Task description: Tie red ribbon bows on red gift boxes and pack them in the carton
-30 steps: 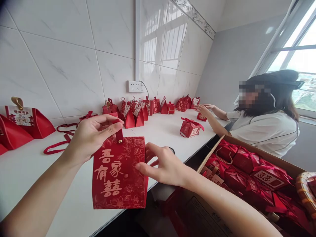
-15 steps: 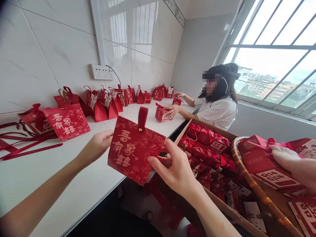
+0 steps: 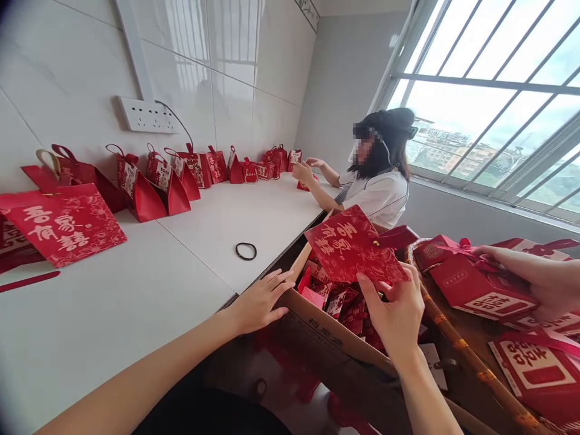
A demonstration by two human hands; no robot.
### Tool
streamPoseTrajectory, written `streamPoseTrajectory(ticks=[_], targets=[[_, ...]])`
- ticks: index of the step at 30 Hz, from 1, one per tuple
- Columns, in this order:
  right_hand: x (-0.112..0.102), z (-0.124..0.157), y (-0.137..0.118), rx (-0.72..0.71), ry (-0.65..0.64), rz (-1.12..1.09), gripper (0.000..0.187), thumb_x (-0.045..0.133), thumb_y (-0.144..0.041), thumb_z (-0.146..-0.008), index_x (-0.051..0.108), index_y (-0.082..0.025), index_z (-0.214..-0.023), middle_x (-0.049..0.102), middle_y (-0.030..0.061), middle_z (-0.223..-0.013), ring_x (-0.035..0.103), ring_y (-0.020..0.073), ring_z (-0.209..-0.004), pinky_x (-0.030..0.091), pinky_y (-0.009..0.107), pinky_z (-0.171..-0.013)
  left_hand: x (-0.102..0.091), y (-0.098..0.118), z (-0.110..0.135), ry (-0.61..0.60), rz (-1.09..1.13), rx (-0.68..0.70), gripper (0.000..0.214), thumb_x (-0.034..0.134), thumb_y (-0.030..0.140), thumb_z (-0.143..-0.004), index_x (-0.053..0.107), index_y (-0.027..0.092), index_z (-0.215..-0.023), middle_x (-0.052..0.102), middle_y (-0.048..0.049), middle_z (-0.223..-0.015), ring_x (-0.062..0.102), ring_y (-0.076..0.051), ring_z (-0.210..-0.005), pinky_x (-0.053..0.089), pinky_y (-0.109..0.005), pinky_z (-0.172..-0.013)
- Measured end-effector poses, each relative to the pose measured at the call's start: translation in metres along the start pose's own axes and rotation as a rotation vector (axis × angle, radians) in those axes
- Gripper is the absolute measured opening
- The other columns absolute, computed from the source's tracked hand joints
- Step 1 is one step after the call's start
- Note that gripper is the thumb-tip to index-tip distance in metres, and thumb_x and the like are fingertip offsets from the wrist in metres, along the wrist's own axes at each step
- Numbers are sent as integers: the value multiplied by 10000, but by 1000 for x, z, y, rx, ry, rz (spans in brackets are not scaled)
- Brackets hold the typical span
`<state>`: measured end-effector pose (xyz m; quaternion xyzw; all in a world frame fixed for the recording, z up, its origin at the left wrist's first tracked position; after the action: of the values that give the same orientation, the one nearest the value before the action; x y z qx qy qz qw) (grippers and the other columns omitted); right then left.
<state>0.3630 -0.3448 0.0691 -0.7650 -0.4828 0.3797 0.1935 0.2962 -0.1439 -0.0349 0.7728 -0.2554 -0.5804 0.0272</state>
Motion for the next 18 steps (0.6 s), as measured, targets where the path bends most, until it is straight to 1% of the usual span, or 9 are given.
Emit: streamPoseTrajectory(ticks=[3, 6, 8, 11, 13, 15, 18], targets=[[-9, -14, 14, -75, 21, 194, 333, 590, -510, -753, 581, -197, -866, 511, 86, -987, 570, 221, -841, 562, 367, -652, 6, -6, 5, 0, 46, -14, 525, 549, 199, -823, 360, 208, -1312, 311, -93, -1482, 350, -267, -1329, 385, -453, -1066], [-9, -24, 36, -109, -53, 352, 374, 538, -552, -766, 600, -186, -814, 535, 87, -905, 586, 212, -758, 544, 364, -646, 8, -7, 6, 1, 82, -27, 549, 516, 147, -809, 339, 207, -1325, 283, -107, -1492, 389, -261, -1306, 428, -440, -1035], [-10, -26, 55, -89, -93, 416, 413, 502, -578, -772, 614, -185, -829, 561, 93, -896, 601, 222, -744, 531, 373, -663, 11, -6, 6, -22, 83, -38, 574, 501, 121, -795, 319, 202, -1333, 250, -113, -1506, 428, -270, -1278, 461, -443, -1001], [-11, -27, 81, -11, -134, 470, 501, 467, -640, -734, 630, -176, -829, 596, 106, -904, 614, 235, -702, 514, 401, -684, 14, -6, 6, -49, 63, -52, 606, 487, 84, -779, 296, 195, -1344, 225, -114, -1515, 459, -278, -1252, 474, -439, -985], [-10, -26, 95, 72, -166, 480, 551, 474, -666, -684, 644, -162, -829, 617, 125, -942, 615, 232, -646, 503, 417, -692, 14, -6, 6, -58, 53, -52, 620, 477, 69, -778, 282, 195, -1352, 218, -114, -1518, 461, -282, -1252, 476, -435, -981], [-9, -25, 103, 164, -207, 457, 570, 500, -667, -637, 656, -156, -834, 638, 137, -977, 622, 238, -639, 492, 426, -707, 14, -5, 7, -71, 52, -52, 632, 464, 60, -778, 264, 195, -1362, 197, -114, -1524, 466, -281, -1248, 484, -428, -969], [-9, -19, 104, 289, -236, 352, 562, 541, -657, -588, 659, -162, -824, 676, 131, -937, 636, 272, -727, 484, 423, -729, 15, -6, 7, -91, 48, -67, 643, 452, 55, -776, 249, 191, -1370, 171, -119, -1531, 500, -280, -1214, 499, -422, -941]])
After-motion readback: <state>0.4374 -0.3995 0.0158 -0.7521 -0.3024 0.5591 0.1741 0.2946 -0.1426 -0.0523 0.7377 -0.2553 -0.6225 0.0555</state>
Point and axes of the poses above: each hand's wrist, its own z-axis away from the middle knuckle, its own x-axis out of the palm, y = z × x, the point moved 7 cm from there along -z, towards the middle knuckle
